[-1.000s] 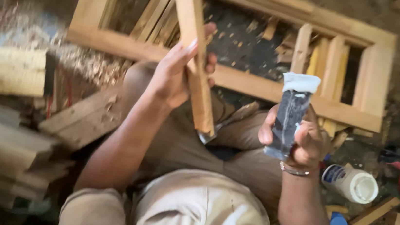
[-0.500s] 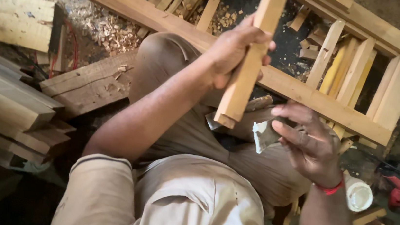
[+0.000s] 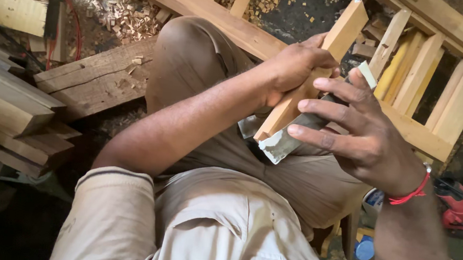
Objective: The person applies white glue to the ends of small wooden slats using a metal putty knife. They repeatedly scoop glue from a container and spread it onto the wood pieces, then place the slats into a wooden frame structure.
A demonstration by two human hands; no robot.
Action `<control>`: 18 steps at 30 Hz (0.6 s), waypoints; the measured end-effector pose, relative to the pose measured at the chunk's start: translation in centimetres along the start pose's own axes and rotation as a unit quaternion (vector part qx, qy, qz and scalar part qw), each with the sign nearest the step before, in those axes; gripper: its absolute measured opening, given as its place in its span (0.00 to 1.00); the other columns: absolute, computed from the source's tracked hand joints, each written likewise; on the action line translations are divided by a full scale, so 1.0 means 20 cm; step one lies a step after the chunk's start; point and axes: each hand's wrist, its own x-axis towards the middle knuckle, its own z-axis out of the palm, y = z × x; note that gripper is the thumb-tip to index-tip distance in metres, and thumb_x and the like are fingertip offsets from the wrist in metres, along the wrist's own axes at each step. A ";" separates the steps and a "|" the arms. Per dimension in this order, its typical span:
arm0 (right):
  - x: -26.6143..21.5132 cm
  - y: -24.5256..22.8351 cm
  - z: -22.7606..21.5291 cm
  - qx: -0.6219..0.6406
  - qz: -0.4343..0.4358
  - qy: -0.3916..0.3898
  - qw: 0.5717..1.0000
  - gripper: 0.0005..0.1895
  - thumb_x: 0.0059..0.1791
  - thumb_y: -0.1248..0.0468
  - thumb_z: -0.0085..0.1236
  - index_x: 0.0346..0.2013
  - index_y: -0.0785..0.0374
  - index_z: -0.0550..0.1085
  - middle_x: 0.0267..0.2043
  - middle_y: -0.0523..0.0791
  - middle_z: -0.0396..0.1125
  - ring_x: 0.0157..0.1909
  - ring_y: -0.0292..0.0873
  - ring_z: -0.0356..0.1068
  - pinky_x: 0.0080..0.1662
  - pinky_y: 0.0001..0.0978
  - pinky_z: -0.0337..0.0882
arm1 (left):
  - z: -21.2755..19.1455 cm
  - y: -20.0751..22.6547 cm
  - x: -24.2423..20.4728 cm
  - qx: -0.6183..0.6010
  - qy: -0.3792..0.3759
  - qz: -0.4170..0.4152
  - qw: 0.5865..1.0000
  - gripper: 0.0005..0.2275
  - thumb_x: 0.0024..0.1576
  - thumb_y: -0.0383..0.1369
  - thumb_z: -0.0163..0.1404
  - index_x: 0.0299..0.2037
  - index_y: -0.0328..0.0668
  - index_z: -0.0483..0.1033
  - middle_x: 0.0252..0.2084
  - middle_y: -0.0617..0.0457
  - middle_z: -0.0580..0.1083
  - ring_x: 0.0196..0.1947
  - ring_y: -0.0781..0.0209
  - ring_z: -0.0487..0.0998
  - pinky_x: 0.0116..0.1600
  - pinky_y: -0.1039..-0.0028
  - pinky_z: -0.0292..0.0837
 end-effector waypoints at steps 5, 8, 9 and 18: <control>0.05 -0.01 -0.02 -0.047 -0.005 0.007 0.999 0.25 0.45 0.74 0.63 0.51 0.43 0.81 0.57 0.42 0.70 0.68 0.48 0.62 0.78 0.51 0.47 | 0.01 0.02 -0.02 0.015 0.012 -0.020 1.000 0.24 0.57 0.27 0.44 0.67 0.43 0.61 0.39 0.48 0.73 0.33 0.61 0.74 0.37 0.71 0.76; 0.05 -0.03 -0.04 -0.103 -0.013 0.016 0.994 0.21 0.47 0.70 0.67 0.52 0.43 0.81 0.55 0.41 0.71 0.67 0.47 0.64 0.78 0.51 0.44 | 0.02 0.03 -0.02 -0.012 -0.001 -0.006 1.000 0.24 0.58 0.26 0.44 0.67 0.41 0.62 0.40 0.47 0.73 0.34 0.60 0.75 0.38 0.71 0.77; 0.05 -0.03 -0.04 -0.126 -0.016 0.017 0.992 0.21 0.48 0.69 0.68 0.52 0.43 0.82 0.55 0.40 0.72 0.66 0.46 0.65 0.78 0.51 0.43 | 0.01 0.03 -0.02 -0.020 0.001 -0.005 1.000 0.24 0.58 0.26 0.45 0.67 0.40 0.62 0.41 0.46 0.73 0.35 0.60 0.75 0.39 0.71 0.77; -0.09 -0.07 -0.09 -0.260 0.007 0.093 0.961 0.19 0.45 0.66 0.70 0.49 0.45 0.83 0.53 0.43 0.70 0.55 0.47 0.66 0.70 0.45 0.50 | -0.02 0.18 -0.06 0.060 0.066 0.057 0.994 0.28 0.56 0.30 0.47 0.69 0.52 0.56 0.40 0.51 0.71 0.32 0.63 0.74 0.30 0.69 0.76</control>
